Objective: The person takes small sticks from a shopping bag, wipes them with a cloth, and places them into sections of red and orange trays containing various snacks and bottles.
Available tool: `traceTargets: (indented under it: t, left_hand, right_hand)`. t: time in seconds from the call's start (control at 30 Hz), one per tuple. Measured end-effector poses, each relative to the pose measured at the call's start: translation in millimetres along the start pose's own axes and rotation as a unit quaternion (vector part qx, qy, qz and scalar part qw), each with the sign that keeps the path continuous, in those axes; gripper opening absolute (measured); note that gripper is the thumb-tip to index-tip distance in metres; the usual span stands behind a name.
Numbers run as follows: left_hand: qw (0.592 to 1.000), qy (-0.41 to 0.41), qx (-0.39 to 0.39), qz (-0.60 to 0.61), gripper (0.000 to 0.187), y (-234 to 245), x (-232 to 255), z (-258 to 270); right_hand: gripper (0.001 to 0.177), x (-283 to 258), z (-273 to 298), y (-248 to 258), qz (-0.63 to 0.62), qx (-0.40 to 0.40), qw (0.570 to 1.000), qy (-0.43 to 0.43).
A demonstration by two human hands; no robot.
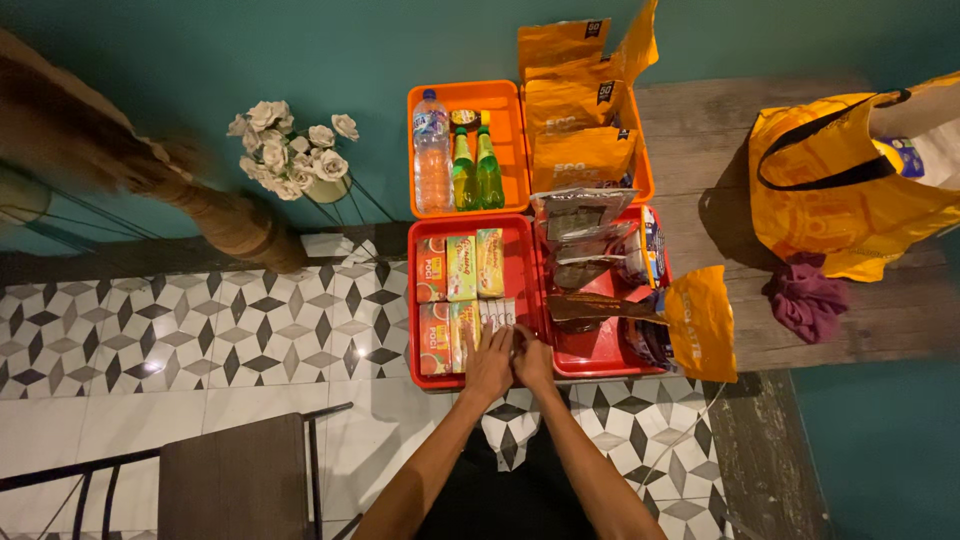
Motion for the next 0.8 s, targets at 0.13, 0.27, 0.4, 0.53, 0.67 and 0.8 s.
traceTargets:
  t: [0.13,0.27,0.4,0.53,0.67,0.8]
  left_hand:
    - [1.0,-0.003,-0.01,-0.008,0.076,-1.6,-0.2,1.7]
    - [1.0,0.001,-0.013,-0.007,0.078,-2.2,0.3,3.8]
    - [1.0,-0.003,-0.006,-0.008,0.076,-3.6,-2.7,8.3]
    - [1.0,0.013,0.0,0.011,0.073,-8.8,-5.8,9.5]
    - [1.0,0.023,-0.01,0.017,0.073,-9.0,-7.1,10.4]
    - [1.0,0.024,-0.007,0.016,0.071,-8.5,-6.4,10.6]
  right_hand:
    - [0.05,1.9,1.6,-6.3,0.002,-0.005,1.0,-0.013]
    - [0.038,1.6,7.3,-7.1,0.052,-0.002,0.999,0.01]
    - [0.047,-3.7,12.5,-4.2,0.047,0.008,0.996,0.073]
    - [0.052,-13.2,15.7,-1.8,0.076,0.004,0.993,0.088]
    - [0.05,-15.8,12.9,-1.8,0.099,-0.03,0.992,0.067]
    - [0.042,-12.8,12.2,-1.4,0.096,-0.051,0.993,0.051]
Point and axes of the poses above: each hand's wrist, its own z-axis away from the middle knuckle, its own y-axis out of the back of the hand, x = y × z, the point moved 2 cm from there along -z, towards the middle knuckle, and after that the axes turned 12 degrees about x, right-handed, at the moved point
